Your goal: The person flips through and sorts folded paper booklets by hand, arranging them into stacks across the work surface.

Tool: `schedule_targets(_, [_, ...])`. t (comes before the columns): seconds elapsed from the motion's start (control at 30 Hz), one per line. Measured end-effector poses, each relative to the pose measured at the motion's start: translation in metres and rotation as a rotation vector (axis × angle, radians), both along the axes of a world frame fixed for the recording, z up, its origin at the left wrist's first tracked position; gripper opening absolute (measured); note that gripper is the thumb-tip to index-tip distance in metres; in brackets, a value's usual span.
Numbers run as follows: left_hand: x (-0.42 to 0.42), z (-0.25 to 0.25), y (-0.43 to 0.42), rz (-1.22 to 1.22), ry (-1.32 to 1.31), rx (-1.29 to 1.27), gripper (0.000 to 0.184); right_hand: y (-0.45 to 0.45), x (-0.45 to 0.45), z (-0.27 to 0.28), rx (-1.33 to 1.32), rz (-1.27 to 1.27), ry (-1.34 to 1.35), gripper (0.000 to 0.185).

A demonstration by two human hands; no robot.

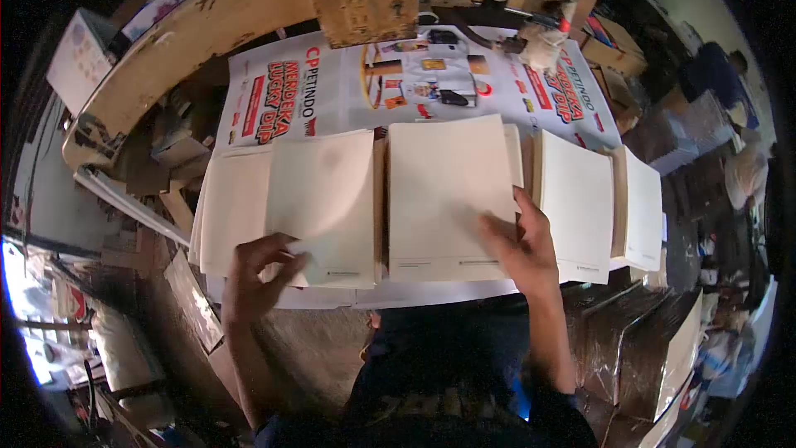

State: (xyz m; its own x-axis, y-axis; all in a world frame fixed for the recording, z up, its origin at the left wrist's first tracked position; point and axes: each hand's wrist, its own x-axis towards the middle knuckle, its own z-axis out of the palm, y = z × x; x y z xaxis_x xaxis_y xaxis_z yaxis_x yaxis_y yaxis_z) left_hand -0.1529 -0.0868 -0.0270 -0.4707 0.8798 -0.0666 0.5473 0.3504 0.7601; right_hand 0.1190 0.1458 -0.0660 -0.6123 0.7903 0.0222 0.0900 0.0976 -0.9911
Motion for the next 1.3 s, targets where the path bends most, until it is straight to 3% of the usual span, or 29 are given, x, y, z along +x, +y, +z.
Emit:
schedule_targets(0.03, [-0.007,-0.001,-0.014,0.180,-0.113,-0.045,0.026,-0.003,-0.005,0.001,-0.001,0.017,-0.001,0.041])
schedule_targets(0.1, [-0.015,-0.027,-0.047,0.668,-0.296,0.318,0.032,-0.013,-0.020,0.005,-0.067,-0.061,0.143,0.049])
schedule_targets(0.13, [-0.048,-0.077,-0.078,0.513,-0.375,0.671,0.035,-0.025,-0.023,-0.013,-0.124,-0.135,0.092,0.057])
schedule_targets(0.17, [-0.050,-0.075,-0.078,0.516,-0.369,0.673,0.035,-0.034,-0.033,-0.012,-0.125,-0.130,0.096,0.057])
schedule_targets(0.23, [-0.059,-0.068,-0.071,0.289,-0.808,0.943,0.038,-0.058,-0.060,-0.006,-0.109,0.091,0.107,0.066])
schedule_targets(0.27, [-0.060,-0.053,-0.061,0.402,-0.221,0.381,0.052,-0.065,-0.073,-0.007,-0.086,0.167,0.085,0.066])
schedule_targets(0.3, [-0.036,-0.027,-0.037,0.611,-0.401,0.398,0.053,-0.074,-0.088,-0.015,-0.064,0.241,0.061,0.067])
schedule_targets(0.37, [-0.041,-0.023,-0.021,0.460,0.040,-0.135,0.049,-0.097,-0.125,-0.076,0.254,0.286,0.232,0.070])
schedule_targets(0.43, [-0.038,-0.029,-0.015,0.412,0.366,-0.125,0.031,-0.110,-0.161,-0.081,-0.171,0.437,0.425,0.066])
schedule_targets(0.47, [-0.049,-0.030,-0.023,0.244,0.437,0.015,0.033,-0.110,-0.160,-0.074,0.096,0.408,0.405,0.065])
schedule_targets(0.5, [-0.022,-0.003,-0.015,0.433,0.215,-0.015,0.047,-0.114,-0.153,-0.064,0.354,0.368,0.358,0.064])
schedule_targets(0.53, [-0.020,-0.004,-0.018,0.534,0.166,0.074,0.063,-0.117,-0.150,-0.061,0.357,0.380,0.242,0.062])
schedule_targets(0.57, [-0.022,0.013,-0.019,0.336,0.116,0.110,0.071,-0.116,-0.144,-0.055,0.349,0.400,0.126,0.059])
schedule_targets(0.6, [-0.006,0.020,-0.017,0.403,0.261,0.125,0.074,-0.108,-0.132,-0.043,0.355,0.335,0.101,0.059])
schedule_targets(0.63, [0.003,0.032,-0.013,0.430,0.396,0.012,0.075,-0.103,-0.123,-0.025,0.043,0.390,0.293,0.059])
schedule_targets(0.67, [0.014,0.039,-0.010,0.406,0.302,0.102,0.074,-0.097,-0.115,-0.007,-0.261,0.448,0.500,0.059])
schedule_targets(0.7, [0.020,0.043,-0.007,0.392,0.207,0.183,0.074,-0.088,-0.095,0.014,-0.254,0.412,0.503,0.059])
schedule_targets(0.77, [0.004,0.035,0.006,0.291,0.252,0.200,0.072,-0.069,-0.048,0.044,-0.037,0.034,0.406,0.062])
schedule_targets(0.8, [0.000,0.025,0.013,0.224,0.303,0.218,0.071,-0.061,-0.045,0.023,0.059,-0.087,0.514,0.068])
schedule_targets(0.83, [0.012,0.018,0.029,0.209,0.304,0.222,0.071,-0.055,-0.025,0.026,-0.228,0.011,0.503,0.074])
schedule_targets(0.9, [0.058,0.004,0.073,-0.022,-0.176,0.542,0.062,-0.041,0.011,0.025,-0.289,0.028,0.281,0.070])
schedule_targets(0.97, [0.098,-0.030,0.111,0.001,-0.211,0.607,0.054,-0.035,0.049,0.026,-0.291,-0.025,0.276,0.060])
schedule_targets(1.03, [0.135,-0.034,0.147,-0.141,-0.336,0.510,0.049,-0.034,0.097,0.004,-0.432,-0.201,0.326,0.049])
schedule_targets(1.1, [0.177,-0.032,0.183,-0.395,-0.587,0.315,0.044,-0.030,0.150,0.023,-0.153,-0.648,0.102,0.044])
schedule_targets(1.13, [0.208,-0.019,0.196,-0.451,-0.500,0.262,0.039,-0.012,0.175,0.013,-0.028,-0.889,0.022,0.042])
schedule_targets(1.17, [0.238,-0.006,0.206,-0.505,-0.413,0.207,0.035,-0.008,0.216,0.014,-0.036,-0.964,-0.039,0.048])
schedule_targets(1.23, [0.271,-0.017,0.232,-0.791,-0.006,0.454,0.031,0.000,0.254,0.054,0.012,-1.002,0.093,0.058])
schedule_targets(1.3, [0.297,-0.016,0.240,-0.863,0.264,0.505,0.032,0.017,0.291,0.038,0.297,-1.288,-0.051,0.032])
